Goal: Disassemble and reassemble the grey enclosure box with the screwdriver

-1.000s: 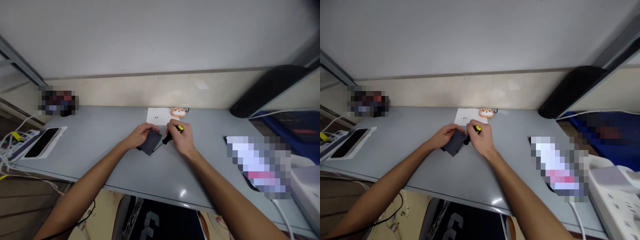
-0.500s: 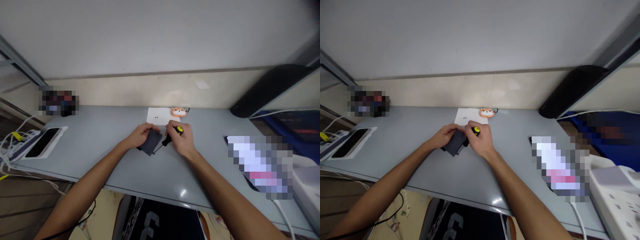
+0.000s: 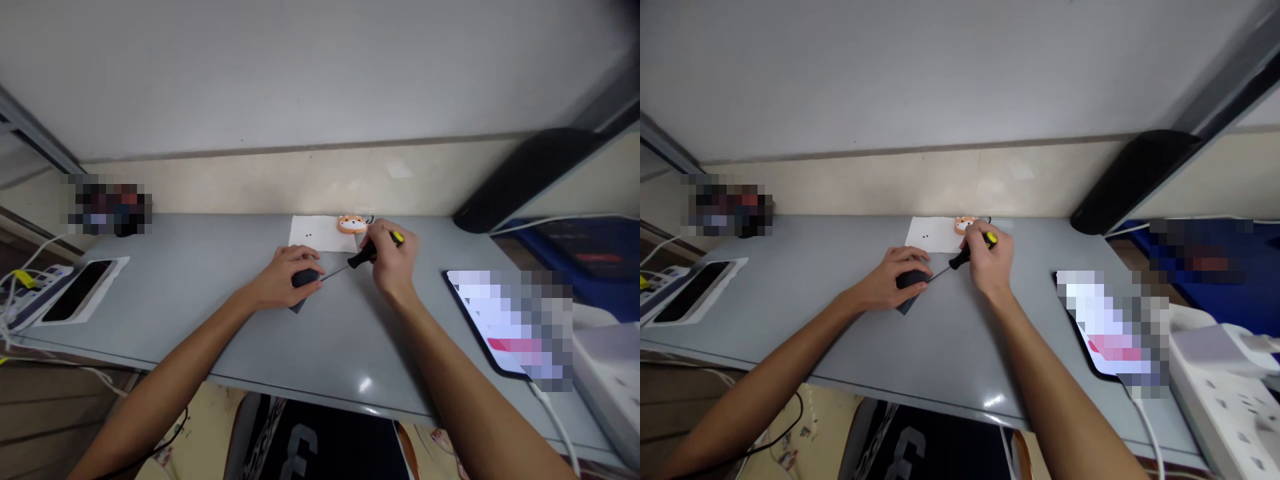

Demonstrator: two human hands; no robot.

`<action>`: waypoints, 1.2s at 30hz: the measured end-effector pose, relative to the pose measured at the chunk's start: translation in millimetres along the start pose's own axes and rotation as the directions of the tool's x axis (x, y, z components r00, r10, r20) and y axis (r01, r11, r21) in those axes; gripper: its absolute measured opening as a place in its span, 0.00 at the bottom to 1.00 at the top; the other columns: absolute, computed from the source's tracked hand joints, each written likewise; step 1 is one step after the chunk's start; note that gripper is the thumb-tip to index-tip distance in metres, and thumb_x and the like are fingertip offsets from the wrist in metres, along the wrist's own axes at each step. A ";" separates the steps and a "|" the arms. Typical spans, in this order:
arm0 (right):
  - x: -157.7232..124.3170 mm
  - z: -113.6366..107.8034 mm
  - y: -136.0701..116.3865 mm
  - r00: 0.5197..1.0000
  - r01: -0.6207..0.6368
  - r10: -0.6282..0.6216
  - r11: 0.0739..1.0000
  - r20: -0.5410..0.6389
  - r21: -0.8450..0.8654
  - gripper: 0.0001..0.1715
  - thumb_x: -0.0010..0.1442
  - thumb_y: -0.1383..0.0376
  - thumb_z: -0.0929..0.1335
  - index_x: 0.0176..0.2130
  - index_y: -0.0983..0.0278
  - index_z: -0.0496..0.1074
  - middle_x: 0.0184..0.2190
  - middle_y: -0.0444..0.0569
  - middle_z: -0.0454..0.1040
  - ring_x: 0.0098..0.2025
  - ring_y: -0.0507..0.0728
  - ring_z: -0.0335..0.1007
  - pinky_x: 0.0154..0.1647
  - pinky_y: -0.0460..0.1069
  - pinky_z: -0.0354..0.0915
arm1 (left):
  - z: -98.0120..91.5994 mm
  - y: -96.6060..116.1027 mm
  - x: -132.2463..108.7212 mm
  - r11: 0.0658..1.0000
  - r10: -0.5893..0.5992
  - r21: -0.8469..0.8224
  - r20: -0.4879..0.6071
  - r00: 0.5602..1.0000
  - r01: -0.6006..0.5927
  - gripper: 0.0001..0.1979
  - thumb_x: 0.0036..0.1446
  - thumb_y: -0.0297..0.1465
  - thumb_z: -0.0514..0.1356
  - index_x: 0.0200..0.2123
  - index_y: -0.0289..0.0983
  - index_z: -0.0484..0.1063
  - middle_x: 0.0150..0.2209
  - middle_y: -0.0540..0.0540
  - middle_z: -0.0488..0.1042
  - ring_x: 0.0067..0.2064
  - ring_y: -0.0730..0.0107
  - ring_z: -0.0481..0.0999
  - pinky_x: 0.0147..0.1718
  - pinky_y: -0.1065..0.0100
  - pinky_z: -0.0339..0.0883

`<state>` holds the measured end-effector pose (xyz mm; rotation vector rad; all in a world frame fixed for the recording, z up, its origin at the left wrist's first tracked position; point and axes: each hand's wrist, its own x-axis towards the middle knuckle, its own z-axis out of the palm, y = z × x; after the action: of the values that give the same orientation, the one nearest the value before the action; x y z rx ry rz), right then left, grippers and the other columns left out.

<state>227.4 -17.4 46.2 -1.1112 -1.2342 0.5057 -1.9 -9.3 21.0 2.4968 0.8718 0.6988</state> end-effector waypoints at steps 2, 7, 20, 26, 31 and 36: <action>2.1 -1.7 1.4 0.999 -0.004 0.004 1.000 -0.035 0.003 0.18 0.58 0.66 0.65 0.18 0.62 0.67 0.16 0.41 0.59 0.21 0.50 0.55 0.24 0.49 0.51 | 3.4 0.4 0.0 1.000 0.002 0.017 -0.007 1.000 -0.002 0.07 0.66 0.39 0.64 0.44 0.45 0.78 0.58 0.46 0.72 0.61 0.59 0.70 0.65 0.51 0.56; 2.1 -2.2 1.5 0.999 -0.003 0.003 1.000 -0.050 0.001 0.18 0.59 0.67 0.65 0.18 0.62 0.67 0.16 0.41 0.59 0.21 0.50 0.56 0.24 0.49 0.52 | 8.3 -4.4 1.5 1.000 0.009 0.012 -0.020 1.000 -0.009 0.06 0.68 0.36 0.62 0.41 0.44 0.79 0.57 0.46 0.72 0.58 0.61 0.72 0.63 0.51 0.58; 3.5 -2.5 0.0 0.997 -0.019 0.021 1.000 -0.078 0.023 0.18 0.57 0.66 0.65 0.17 0.63 0.67 0.16 0.41 0.58 0.21 0.49 0.54 0.24 0.48 0.51 | 9.4 -5.0 2.9 1.000 0.022 -0.017 -0.035 0.999 -0.023 0.04 0.68 0.34 0.62 0.40 0.43 0.77 0.50 0.48 0.76 0.54 0.65 0.75 0.62 0.54 0.58; 4.6 -4.3 -0.3 0.996 -0.025 0.029 0.998 -0.087 0.050 0.17 0.57 0.67 0.65 0.18 0.63 0.67 0.16 0.41 0.59 0.21 0.49 0.55 0.23 0.49 0.51 | 11.1 -7.4 3.5 0.998 0.032 -0.042 -0.061 0.998 -0.035 0.03 0.68 0.34 0.62 0.41 0.43 0.77 0.48 0.48 0.77 0.53 0.65 0.75 0.61 0.54 0.59; 6.4 -6.7 0.2 0.993 -0.016 0.021 0.999 -0.113 0.051 0.18 0.58 0.65 0.65 0.17 0.63 0.68 0.16 0.42 0.58 0.21 0.50 0.54 0.23 0.49 0.50 | 10.7 -8.9 3.1 0.998 0.022 -0.061 -0.051 0.998 -0.025 0.04 0.68 0.35 0.62 0.42 0.43 0.77 0.48 0.47 0.77 0.53 0.64 0.75 0.61 0.53 0.60; 11.4 -8.7 5.3 0.989 -0.021 0.033 0.996 -0.147 0.086 0.18 0.56 0.65 0.65 0.17 0.63 0.68 0.16 0.42 0.59 0.21 0.50 0.55 0.23 0.48 0.51 | 6.7 -8.7 4.7 0.998 0.001 -0.061 -0.072 0.997 -0.006 0.04 0.68 0.34 0.62 0.42 0.44 0.78 0.47 0.48 0.78 0.54 0.63 0.75 0.62 0.52 0.61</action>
<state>240.2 -9.3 47.7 -1.0760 -1.0610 0.4825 1.1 -1.2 12.7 2.4328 0.8581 0.8091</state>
